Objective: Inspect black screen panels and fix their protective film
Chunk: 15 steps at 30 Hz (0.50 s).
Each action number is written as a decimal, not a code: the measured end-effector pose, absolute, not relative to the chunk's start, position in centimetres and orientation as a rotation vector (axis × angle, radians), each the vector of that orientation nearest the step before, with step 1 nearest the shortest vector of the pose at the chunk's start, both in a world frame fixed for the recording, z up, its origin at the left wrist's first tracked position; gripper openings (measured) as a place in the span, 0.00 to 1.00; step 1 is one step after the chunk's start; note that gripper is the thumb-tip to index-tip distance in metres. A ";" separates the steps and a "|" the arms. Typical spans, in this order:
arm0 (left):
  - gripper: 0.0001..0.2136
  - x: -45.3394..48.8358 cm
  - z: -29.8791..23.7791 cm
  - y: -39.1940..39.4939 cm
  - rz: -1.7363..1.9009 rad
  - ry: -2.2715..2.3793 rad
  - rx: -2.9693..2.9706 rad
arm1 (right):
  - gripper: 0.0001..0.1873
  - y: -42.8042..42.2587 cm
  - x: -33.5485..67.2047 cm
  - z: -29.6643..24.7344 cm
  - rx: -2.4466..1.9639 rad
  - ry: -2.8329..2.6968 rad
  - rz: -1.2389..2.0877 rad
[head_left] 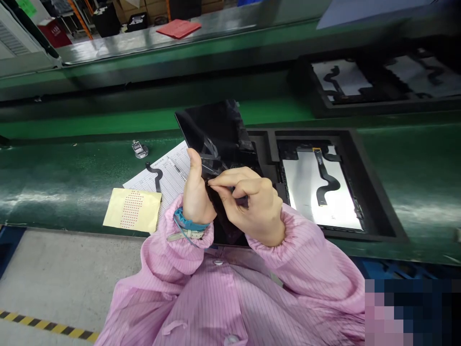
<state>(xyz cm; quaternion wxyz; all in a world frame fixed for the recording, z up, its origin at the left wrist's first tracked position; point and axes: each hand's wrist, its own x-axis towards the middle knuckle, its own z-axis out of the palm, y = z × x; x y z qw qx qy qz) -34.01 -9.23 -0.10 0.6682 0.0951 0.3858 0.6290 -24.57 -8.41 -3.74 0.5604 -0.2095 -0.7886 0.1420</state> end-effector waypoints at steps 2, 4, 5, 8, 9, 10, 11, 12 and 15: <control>0.29 -34.0 -0.2 -9.2 1.428 0.864 0.199 | 0.19 -8.7 -24.6 -3.9 -0.515 -1.887 0.253; 0.26 -34.0 -0.3 -9.2 1.462 0.877 0.199 | 0.17 -9.1 -24.5 -3.8 -0.520 -1.910 0.182; 0.25 -34.0 -0.4 -9.2 1.470 0.886 0.197 | 0.15 -9.3 -24.5 -3.6 -0.542 -1.920 0.165; 0.24 -33.9 -0.6 -9.5 1.460 0.893 0.190 | 0.12 -10.1 -24.4 -2.5 -0.730 -1.955 0.131; 0.24 -33.8 -0.6 -9.6 1.464 0.890 0.196 | 0.13 -10.3 -24.3 -2.0 -0.820 -1.959 0.115; 0.23 -33.7 -0.6 -9.8 1.479 0.887 0.208 | 0.13 -10.4 -24.2 -1.5 -0.894 -1.959 0.105; 0.23 -33.6 -0.6 -9.9 1.508 0.880 0.232 | 0.16 -10.3 -24.0 -0.9 -0.946 -1.967 0.114; 0.23 -33.6 -0.6 -10.1 1.540 0.865 0.268 | 0.19 -10.0 -23.6 -0.5 -0.960 -1.981 0.161; 0.24 -34.7 -1.3 -10.6 1.536 0.811 0.358 | 0.26 -7.0 -21.0 0.1 -0.899 -1.950 0.474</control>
